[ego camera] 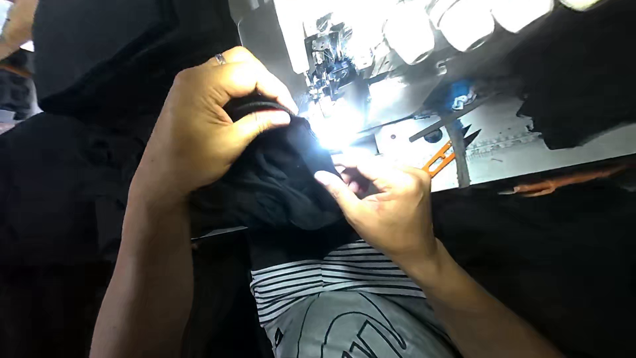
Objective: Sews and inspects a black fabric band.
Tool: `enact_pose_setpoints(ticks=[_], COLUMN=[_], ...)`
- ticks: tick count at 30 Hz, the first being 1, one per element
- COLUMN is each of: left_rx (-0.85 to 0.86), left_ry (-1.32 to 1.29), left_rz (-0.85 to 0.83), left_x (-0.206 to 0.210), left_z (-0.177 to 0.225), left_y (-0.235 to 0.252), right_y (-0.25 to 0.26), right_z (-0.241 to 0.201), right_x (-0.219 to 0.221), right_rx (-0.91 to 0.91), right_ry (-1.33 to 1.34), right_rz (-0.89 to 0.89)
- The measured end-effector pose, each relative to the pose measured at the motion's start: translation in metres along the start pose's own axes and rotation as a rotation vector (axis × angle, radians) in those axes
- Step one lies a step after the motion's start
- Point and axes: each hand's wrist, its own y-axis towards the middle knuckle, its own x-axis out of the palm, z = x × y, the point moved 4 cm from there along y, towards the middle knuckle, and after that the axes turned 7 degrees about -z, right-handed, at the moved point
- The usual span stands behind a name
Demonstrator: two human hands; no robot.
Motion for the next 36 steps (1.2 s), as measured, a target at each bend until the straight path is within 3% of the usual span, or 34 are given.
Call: enact_pose_setpoints(ticks=[3, 6, 10, 15, 18, 22, 26, 36], left_rx=[0.073, 0.1, 0.019, -0.091, -0.143, -0.375, -0.48, -0.437], left_ry=[-0.087, -0.149, -0.032, 0.098, 0.112, 0.253, 0.32, 0.137], left_rz=[-0.012, 0.0, 0.032, 0.002, 0.042, 0.04, 0.038, 0.177], left_x=[-0.001, -0.004, -0.007, 0.003, 0.008, 0.028, 0.037, 0.031], left_z=[0.011, 0.019, 0.026, 0.028, 0.019, -0.017, -0.034, -0.046], left_y=[-0.009, -0.016, -0.02, -0.018, -0.005, 0.019, 0.03, 0.049], right_y=[0.013, 0.03, 0.03, 0.017, 0.01, 0.01, 0.023, 0.052], right_z=[-0.015, -0.028, -0.03, -0.028, -0.013, 0.013, 0.022, 0.032], right_x=[-0.007, -0.011, -0.003, 0.0, 0.001, -0.001, -0.002, -0.013], right_rx=[-0.088, -0.155, -0.1, -0.06, 0.006, 0.163, 0.185, 0.2], right_ry=[-0.113, -0.044, 0.18, 0.201, 0.293, 0.352, 0.475, 0.375], right_rz=[0.057, 0.002, -0.134, -0.059, -0.043, -0.093, -0.101, -0.046])
